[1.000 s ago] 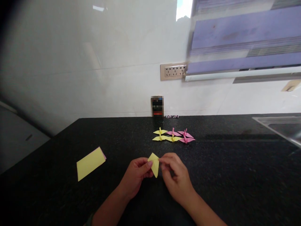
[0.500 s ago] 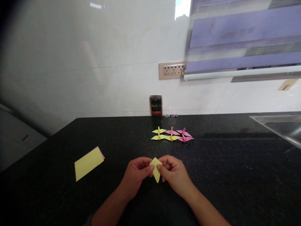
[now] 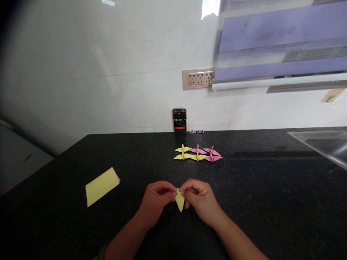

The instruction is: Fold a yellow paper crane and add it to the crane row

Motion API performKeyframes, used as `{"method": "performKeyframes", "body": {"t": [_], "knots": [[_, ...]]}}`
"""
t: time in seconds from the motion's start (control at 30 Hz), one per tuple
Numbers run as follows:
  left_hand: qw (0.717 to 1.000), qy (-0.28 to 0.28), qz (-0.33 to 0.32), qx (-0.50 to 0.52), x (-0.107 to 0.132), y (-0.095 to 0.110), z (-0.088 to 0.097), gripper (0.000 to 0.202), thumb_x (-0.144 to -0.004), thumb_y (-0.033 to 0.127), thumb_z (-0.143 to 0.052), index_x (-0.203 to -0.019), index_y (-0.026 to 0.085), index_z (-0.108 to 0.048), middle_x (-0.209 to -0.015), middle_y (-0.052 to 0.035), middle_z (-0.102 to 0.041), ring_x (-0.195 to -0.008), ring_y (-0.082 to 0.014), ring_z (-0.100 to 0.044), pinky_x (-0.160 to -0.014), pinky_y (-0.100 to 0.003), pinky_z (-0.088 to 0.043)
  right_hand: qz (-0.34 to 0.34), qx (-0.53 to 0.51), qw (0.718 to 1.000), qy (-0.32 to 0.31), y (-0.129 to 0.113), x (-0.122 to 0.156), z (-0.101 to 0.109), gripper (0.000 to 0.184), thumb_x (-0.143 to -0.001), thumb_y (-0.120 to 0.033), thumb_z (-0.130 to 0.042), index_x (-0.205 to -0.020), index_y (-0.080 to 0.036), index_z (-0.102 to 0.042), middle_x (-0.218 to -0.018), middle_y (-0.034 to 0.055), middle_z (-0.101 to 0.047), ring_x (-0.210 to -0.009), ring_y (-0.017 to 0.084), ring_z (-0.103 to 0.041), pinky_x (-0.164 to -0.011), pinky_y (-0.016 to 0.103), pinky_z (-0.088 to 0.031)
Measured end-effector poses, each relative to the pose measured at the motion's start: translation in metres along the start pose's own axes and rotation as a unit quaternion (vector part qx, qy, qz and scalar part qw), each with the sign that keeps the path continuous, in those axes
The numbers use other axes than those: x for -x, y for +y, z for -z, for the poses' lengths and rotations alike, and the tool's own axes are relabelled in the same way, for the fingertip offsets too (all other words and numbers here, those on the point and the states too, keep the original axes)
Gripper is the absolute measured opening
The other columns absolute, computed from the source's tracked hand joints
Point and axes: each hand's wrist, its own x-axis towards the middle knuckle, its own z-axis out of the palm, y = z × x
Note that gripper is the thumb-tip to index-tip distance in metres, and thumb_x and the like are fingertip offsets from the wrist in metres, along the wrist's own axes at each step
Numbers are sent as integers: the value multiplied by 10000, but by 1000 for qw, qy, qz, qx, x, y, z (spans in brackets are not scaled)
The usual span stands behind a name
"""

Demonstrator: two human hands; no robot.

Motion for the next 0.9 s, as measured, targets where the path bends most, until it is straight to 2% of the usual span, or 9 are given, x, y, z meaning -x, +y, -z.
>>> {"method": "performKeyframes", "body": {"t": [0.1,0.17,0.23,0.33,0.4,0.53,0.7,0.8,0.9], "knots": [[1000,-14,15,22,-1,1,1,126,-602,148,-660,-726,136,-642,-586,1,-607,-529,-90,-525,-542,-211,-415,35,25,999,1,0,-1,3,46,-720,-172,-552,-707,-178,-595,-608,-36,-526,-423,58,-469,-439,204,-392],[998,-25,43,41,-2,2,1,181,-649,217,-634,-808,130,-632,-603,-10,-612,-532,-98,-539,-547,-228,-428,82,72,994,4,-1,-2,6,79,-730,-156,-536,-717,-186,-608,-655,-22,-526,-456,66,-487,-449,208,-406],[997,-33,63,32,-2,4,1,211,-684,289,-608,-786,106,-632,-586,-27,-611,-516,-102,-538,-531,-233,-430,136,128,982,-3,-3,-3,7,117,-740,-143,-521,-732,-194,-626,-687,-2,-533,-518,85,-514,-477,216,-427],[997,-39,66,1,-2,5,0,236,-654,315,-643,-721,88,-638,-553,-35,-611,-485,-98,-526,-496,-221,-416,195,183,963,-19,-5,-2,7,160,-753,-130,-504,-752,-207,-644,-735,23,-554,-624,113,-543,-544,237,-453],[998,-37,59,1,-2,5,0,224,-636,296,-662,-731,94,-644,-573,-42,-629,-512,-111,-547,-511,-226,-424,193,184,964,-18,-5,-1,5,160,-759,-136,-500,-806,-207,-636,-780,35,-563,-648,120,-546,-566,248,-460],[1000,-18,19,-7,-1,3,2,175,-633,264,-667,-738,123,-655,-633,-43,-654,-575,-130,-574,-561,-240,-445,121,130,984,-1,-5,1,4,180,-772,-195,-517,-944,-201,-570,-797,33,-550,-616,110,-534,-554,241,-465],[998,-18,-26,-45,0,1,4,165,-628,248,-671,-767,160,-659,-709,-35,-667,-645,-149,-594,-623,-253,-464,115,132,984,-18,-7,-1,7,161,-753,-278,-562,-882,-192,-605,-856,50,-541,-672,127,-536,-577,251,-473],[998,-16,-34,-47,0,0,3,173,-619,241,-677,-774,169,-648,-725,-30,-666,-668,-155,-599,-641,-257,-467,127,156,979,-24,-8,-3,9,138,-746,-279,-577,-845,-196,-626,-834,50,-545,-718,141,-536,-586,247,-470],[998,-20,-42,-52,0,-1,3,154,-623,237,-674,-756,167,-642,-712,-25,-661,-666,-155,-598,-634,-254,-468,132,159,978,-29,-10,-3,9,131,-766,-268,-558,-845,-196,-633,-817,44,-539,-683,127,-528,-577,246,-463]]}}
